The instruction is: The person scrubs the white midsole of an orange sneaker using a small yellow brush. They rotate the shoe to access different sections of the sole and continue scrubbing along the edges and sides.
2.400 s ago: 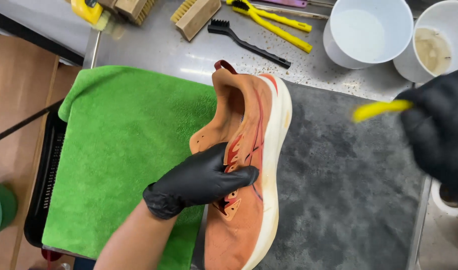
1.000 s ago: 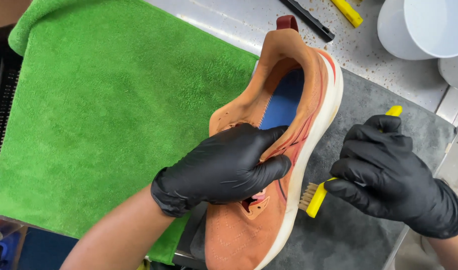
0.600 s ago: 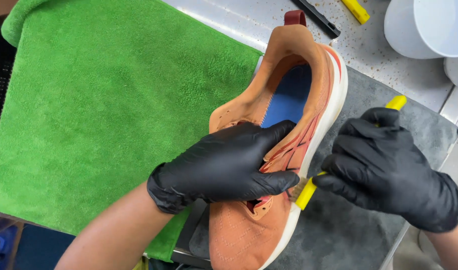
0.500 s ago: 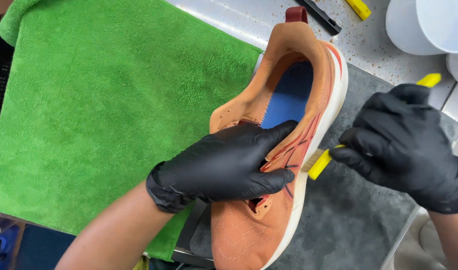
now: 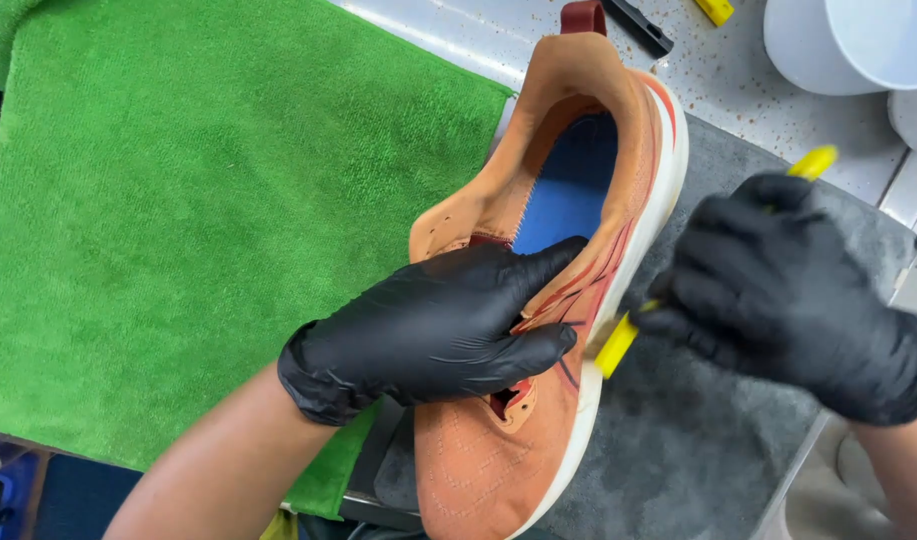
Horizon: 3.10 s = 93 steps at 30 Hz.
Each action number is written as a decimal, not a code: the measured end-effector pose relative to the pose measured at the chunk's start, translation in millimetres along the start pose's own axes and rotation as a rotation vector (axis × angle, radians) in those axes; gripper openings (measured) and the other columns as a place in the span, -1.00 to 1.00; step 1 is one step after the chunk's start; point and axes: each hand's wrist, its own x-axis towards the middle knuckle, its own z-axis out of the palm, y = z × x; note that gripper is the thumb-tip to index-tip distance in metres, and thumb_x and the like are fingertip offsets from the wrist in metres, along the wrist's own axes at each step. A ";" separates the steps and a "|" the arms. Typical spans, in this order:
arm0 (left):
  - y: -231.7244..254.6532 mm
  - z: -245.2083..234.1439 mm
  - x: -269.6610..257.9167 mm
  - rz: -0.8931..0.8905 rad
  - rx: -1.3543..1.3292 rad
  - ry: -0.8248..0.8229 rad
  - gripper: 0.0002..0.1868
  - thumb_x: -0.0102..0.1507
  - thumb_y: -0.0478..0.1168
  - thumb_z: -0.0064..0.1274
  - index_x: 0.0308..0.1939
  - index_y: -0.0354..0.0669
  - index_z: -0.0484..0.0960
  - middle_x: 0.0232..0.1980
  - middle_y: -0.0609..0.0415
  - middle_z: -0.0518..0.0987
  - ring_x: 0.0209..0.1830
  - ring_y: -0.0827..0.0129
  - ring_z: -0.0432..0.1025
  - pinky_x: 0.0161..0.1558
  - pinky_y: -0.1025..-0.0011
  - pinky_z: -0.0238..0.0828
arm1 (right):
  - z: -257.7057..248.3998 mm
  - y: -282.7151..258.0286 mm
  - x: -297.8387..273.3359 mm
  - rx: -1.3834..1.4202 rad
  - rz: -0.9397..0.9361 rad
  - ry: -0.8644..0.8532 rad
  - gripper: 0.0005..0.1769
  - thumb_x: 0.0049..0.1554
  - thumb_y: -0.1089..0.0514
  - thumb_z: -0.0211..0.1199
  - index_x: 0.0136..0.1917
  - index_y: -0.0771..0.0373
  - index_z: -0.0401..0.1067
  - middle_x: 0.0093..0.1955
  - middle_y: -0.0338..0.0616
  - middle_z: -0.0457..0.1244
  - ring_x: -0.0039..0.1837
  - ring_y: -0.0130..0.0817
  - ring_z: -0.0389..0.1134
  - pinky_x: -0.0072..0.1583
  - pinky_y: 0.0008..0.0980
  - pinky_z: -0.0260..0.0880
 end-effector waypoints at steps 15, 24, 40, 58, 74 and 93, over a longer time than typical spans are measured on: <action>-3.4 -3.2 -2.6 -0.015 -0.026 -0.050 -0.58 0.31 -0.01 -0.18 0.18 -0.10 0.38 -0.10 -0.10 0.64 -0.19 0.00 0.52 -0.19 0.19 0.30 | -11.5 -23.1 18.7 0.168 -0.041 0.045 -0.56 0.24 -0.15 0.04 -0.38 0.07 0.24 -0.43 -0.26 0.02 -0.33 -0.17 0.10 -0.15 -0.15 0.04; -2.1 -4.7 -1.4 -0.022 -0.028 -0.051 -0.66 0.29 -0.03 -0.18 0.08 -0.08 0.40 -0.13 -0.08 0.63 -0.25 0.03 0.51 -0.24 0.19 0.28 | -11.8 -17.2 19.0 0.105 -0.048 0.046 -0.55 0.25 -0.15 0.03 -0.38 0.08 0.23 -0.42 -0.25 0.05 -0.34 -0.13 0.08 -0.13 -0.09 0.01; -1.1 -5.3 -0.7 -0.068 -0.017 -0.033 -0.54 0.28 0.04 -0.19 0.13 -0.14 0.43 -0.07 -0.12 0.68 -0.15 -0.03 0.55 -0.22 0.19 0.33 | -8.6 24.3 -24.2 0.010 0.157 0.153 -0.65 0.29 0.04 0.21 -0.22 0.34 0.44 -0.33 -0.01 0.17 -0.15 0.12 0.14 0.03 0.11 0.11; 2.1 -6.3 1.6 -0.188 -0.185 -0.014 -0.70 0.29 -0.03 -0.08 -0.02 -0.08 0.57 -0.21 0.20 0.67 -0.27 0.52 0.53 -0.21 0.40 0.46 | 4.5 5.3 -17.7 -0.197 0.114 0.170 -0.57 0.35 -0.14 0.13 -0.23 0.16 0.45 -0.32 -0.19 0.23 -0.17 -0.01 0.24 0.31 0.16 0.13; 2.1 -8.1 2.4 -0.160 -0.167 -0.022 -0.72 0.30 -0.02 -0.08 -0.06 -0.08 0.55 -0.19 0.21 0.65 -0.21 0.50 0.48 -0.14 0.39 0.41 | 11.0 7.7 -21.5 -0.064 0.124 0.184 -0.60 0.28 -0.12 0.14 -0.25 0.18 0.38 -0.30 -0.07 0.21 -0.17 0.04 0.23 0.10 0.20 0.18; 5.6 -10.9 1.7 -0.294 -0.172 -0.038 -0.76 0.26 -0.03 -0.03 -0.09 0.00 0.60 -0.31 0.28 0.65 -0.35 0.58 0.49 -0.25 0.44 0.44 | 5.3 -9.8 -11.8 -0.218 0.066 0.202 -0.53 0.32 -0.18 0.02 -0.28 0.13 0.40 -0.37 -0.18 0.21 -0.19 -0.04 0.27 0.08 0.18 0.16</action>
